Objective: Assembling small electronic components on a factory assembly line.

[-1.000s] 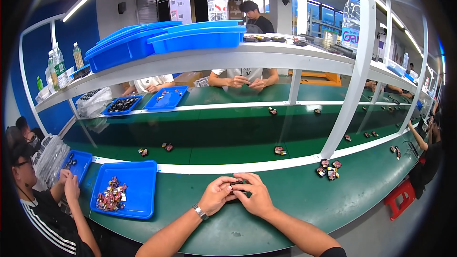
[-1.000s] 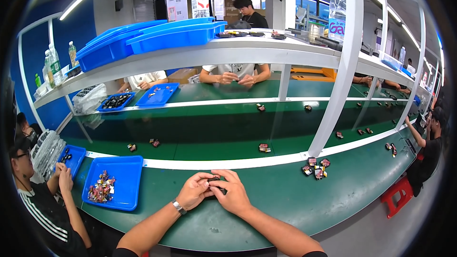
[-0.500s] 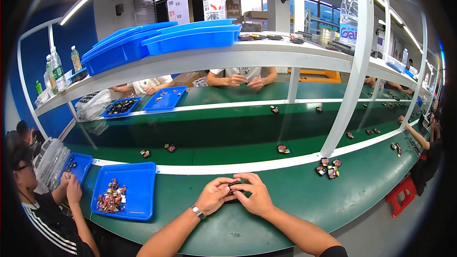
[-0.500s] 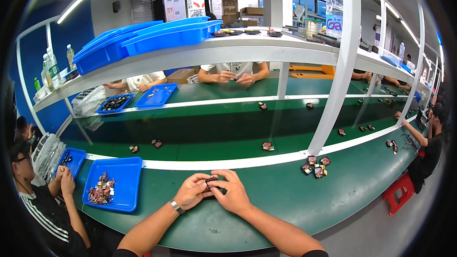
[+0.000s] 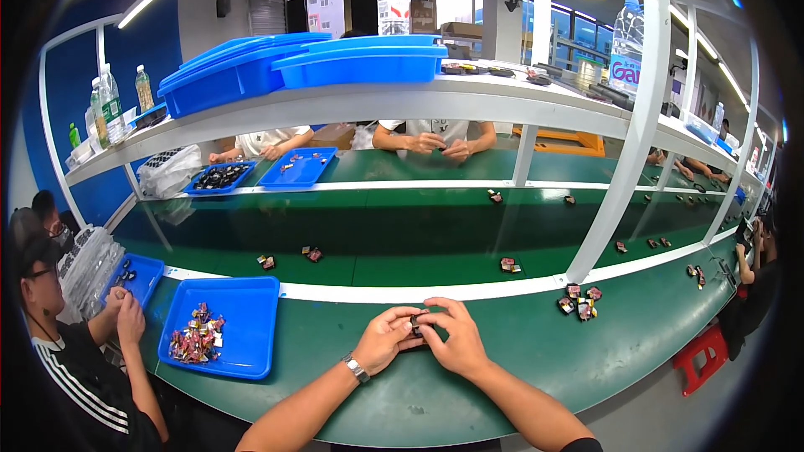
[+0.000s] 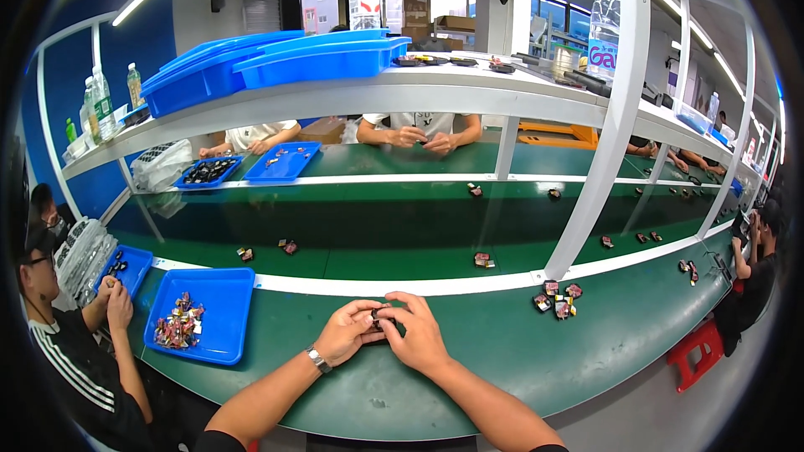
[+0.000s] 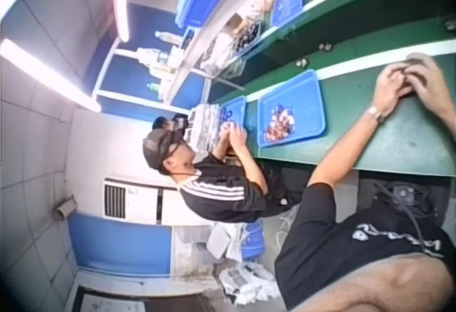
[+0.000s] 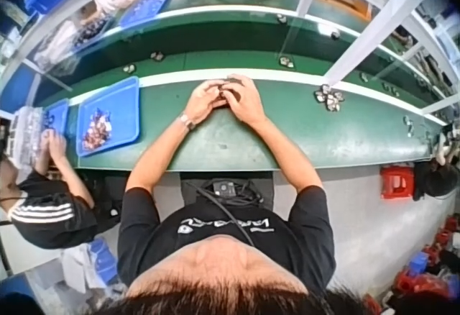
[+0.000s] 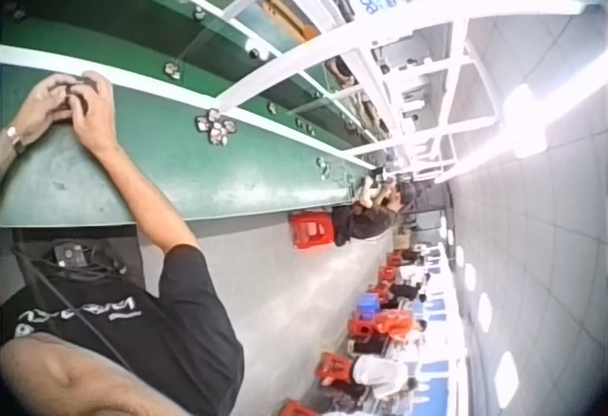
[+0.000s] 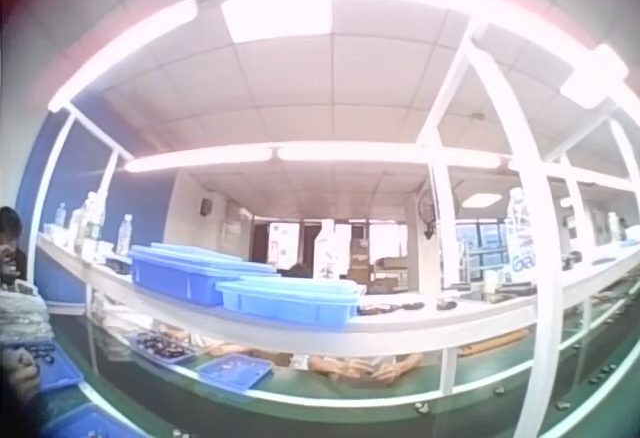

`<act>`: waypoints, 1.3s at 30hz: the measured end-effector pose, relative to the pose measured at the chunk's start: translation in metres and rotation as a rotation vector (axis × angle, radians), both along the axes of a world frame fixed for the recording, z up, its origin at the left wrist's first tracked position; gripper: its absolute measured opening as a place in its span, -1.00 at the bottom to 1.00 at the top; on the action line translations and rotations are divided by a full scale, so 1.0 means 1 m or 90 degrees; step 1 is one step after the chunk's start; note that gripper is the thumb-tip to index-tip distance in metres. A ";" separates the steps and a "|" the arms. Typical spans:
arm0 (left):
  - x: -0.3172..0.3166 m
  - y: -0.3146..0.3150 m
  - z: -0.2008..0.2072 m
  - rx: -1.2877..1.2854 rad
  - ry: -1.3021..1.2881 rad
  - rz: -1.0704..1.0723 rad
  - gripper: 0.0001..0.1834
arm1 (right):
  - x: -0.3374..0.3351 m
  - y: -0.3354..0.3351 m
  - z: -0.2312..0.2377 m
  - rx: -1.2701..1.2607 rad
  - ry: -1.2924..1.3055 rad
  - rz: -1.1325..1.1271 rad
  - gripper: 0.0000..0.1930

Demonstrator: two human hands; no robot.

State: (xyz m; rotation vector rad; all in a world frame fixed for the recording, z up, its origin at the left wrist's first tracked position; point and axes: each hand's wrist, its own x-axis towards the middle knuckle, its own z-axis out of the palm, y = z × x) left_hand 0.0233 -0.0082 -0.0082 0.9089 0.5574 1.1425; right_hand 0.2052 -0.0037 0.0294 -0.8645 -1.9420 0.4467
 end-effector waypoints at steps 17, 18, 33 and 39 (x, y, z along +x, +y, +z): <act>-0.001 -0.002 0.000 -0.040 0.006 -0.007 -0.68 | -0.007 -0.004 0.000 0.192 -0.107 -0.094 -0.83; -0.001 -0.002 0.001 -0.048 0.005 -0.005 -0.69 | -0.007 -0.003 -0.003 0.194 -0.107 -0.095 -0.83; 0.003 -0.002 -0.005 -0.020 0.112 0.114 -0.78 | -0.014 -0.005 -0.004 0.195 -0.123 -0.090 -0.84; 0.010 -0.004 -0.007 0.027 0.220 0.152 -0.79 | -0.008 0.002 -0.016 -0.089 0.060 -0.029 -0.82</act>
